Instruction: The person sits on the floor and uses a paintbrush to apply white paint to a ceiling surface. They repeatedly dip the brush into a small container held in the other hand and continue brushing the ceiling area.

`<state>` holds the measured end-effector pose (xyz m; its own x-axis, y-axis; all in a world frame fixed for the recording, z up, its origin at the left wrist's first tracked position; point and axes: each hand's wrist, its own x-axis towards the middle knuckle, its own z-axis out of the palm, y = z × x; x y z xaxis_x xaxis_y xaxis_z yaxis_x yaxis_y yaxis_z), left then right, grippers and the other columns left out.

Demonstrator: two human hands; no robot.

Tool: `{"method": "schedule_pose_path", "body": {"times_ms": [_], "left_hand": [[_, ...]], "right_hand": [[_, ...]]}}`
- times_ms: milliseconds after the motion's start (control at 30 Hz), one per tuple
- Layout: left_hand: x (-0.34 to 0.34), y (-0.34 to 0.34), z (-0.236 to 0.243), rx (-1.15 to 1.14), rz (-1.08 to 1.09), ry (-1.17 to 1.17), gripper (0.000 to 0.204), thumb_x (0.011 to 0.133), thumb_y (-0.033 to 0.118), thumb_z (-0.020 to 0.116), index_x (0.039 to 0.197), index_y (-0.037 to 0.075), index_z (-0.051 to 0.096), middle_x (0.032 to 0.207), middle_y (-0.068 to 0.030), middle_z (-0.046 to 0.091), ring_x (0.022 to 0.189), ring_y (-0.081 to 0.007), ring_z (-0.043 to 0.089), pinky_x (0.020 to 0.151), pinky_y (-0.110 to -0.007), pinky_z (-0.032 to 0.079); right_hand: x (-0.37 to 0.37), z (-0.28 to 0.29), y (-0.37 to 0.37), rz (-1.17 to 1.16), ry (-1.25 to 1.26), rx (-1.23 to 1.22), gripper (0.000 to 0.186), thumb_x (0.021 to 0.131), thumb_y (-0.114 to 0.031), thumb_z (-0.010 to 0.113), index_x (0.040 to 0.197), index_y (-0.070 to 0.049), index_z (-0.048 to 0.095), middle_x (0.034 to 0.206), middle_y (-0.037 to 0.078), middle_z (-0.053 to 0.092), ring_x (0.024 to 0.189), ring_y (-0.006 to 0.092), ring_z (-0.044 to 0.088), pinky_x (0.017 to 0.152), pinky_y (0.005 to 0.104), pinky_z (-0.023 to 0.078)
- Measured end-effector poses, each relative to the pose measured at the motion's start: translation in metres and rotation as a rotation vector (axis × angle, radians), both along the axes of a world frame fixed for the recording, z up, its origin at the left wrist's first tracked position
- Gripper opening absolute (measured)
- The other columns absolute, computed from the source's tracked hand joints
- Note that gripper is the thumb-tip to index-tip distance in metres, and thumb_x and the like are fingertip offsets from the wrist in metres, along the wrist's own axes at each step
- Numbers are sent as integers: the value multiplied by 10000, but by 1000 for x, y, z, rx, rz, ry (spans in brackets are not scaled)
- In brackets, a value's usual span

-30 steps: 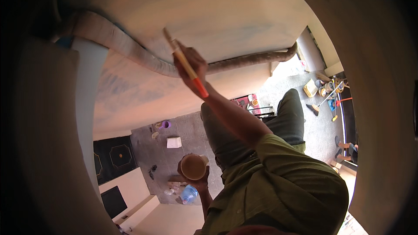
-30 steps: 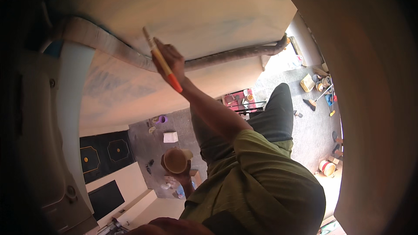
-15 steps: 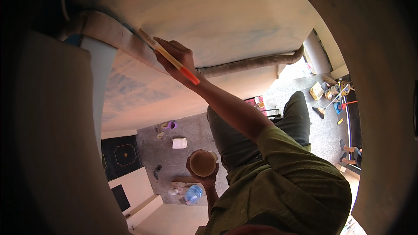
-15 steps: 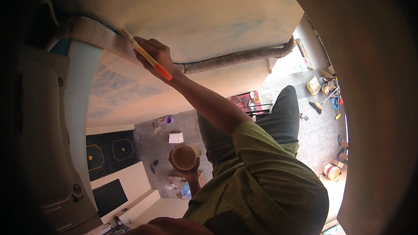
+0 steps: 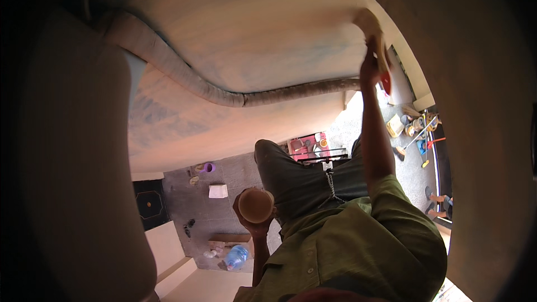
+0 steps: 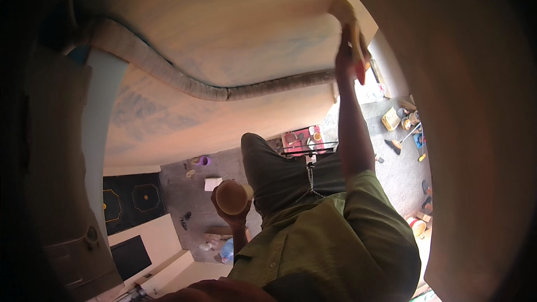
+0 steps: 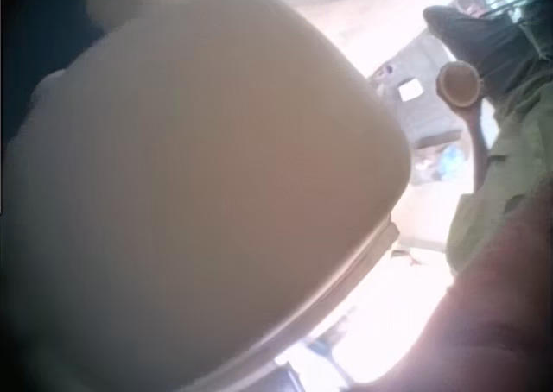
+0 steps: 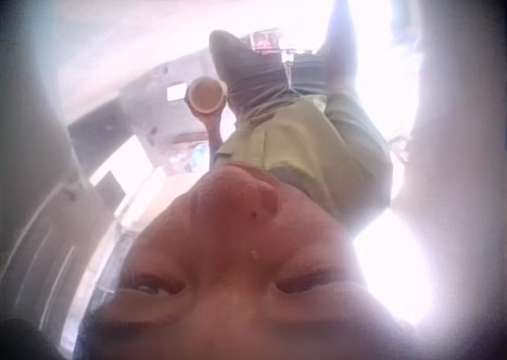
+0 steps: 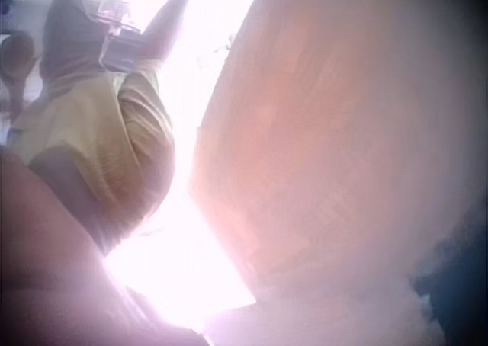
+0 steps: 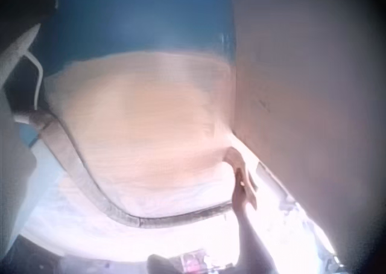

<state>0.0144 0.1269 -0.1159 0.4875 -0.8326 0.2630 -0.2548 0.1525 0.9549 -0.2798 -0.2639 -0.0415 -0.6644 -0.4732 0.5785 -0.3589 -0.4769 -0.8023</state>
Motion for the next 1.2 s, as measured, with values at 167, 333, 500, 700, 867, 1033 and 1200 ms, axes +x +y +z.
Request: {"method": "schedule_pose_path", "body": {"times_ms": [167,333,500,700,867,1033,1200], "left_hand": [[-2,-12,1,-37,-40,-8,944,623,268,954,1374,43,427,1275,-159,573,1163,-305,610,1000,-463,522],[-2,-11,-3,-44,-20,-1,969,611,258,973,1380,53,421,1273,-157,576,1159,-314,600,993,-460,519],[7,6,-14,-20,97,-84,984,605,303,965,1387,56,421,1282,-156,564,1164,-319,593,999,-472,508],[18,23,-24,17,154,-134,980,595,292,962,1385,57,433,1296,-151,549,1175,-326,580,1010,-475,498],[13,4,-14,38,87,-78,966,610,310,957,1383,47,441,1267,-136,567,1166,-298,583,1004,-450,493],[9,-12,-9,-13,22,-80,975,583,248,967,1384,70,441,1304,-139,547,1189,-307,568,1017,-475,485],[7,-14,-7,-58,35,-219,972,572,241,970,1378,76,452,1272,-136,569,1170,-312,580,1015,-483,480]], "right_hand": [[28,-6,24,61,224,-29,229,930,-138,743,1102,13,741,949,90,763,801,123,712,724,270,565],[201,59,31,525,286,-351,272,872,-95,724,1135,-28,699,887,96,705,721,235,654,629,343,537],[277,104,21,539,339,-422,366,810,-80,738,1162,-8,669,1053,153,715,795,298,684,677,385,575],[167,76,-11,224,486,-322,213,857,-69,751,1060,-23,709,843,142,675,698,280,653,584,371,528],[61,75,23,-33,233,-151,138,925,-128,744,998,-11,747,847,105,745,740,162,720,655,290,557],[112,69,36,356,45,-191,147,931,-116,733,1033,-10,731,802,47,689,687,106,637,588,269,505],[245,118,44,485,382,-450,358,860,-87,719,1201,-6,646,1021,129,715,773,293,667,660,395,558]]}}
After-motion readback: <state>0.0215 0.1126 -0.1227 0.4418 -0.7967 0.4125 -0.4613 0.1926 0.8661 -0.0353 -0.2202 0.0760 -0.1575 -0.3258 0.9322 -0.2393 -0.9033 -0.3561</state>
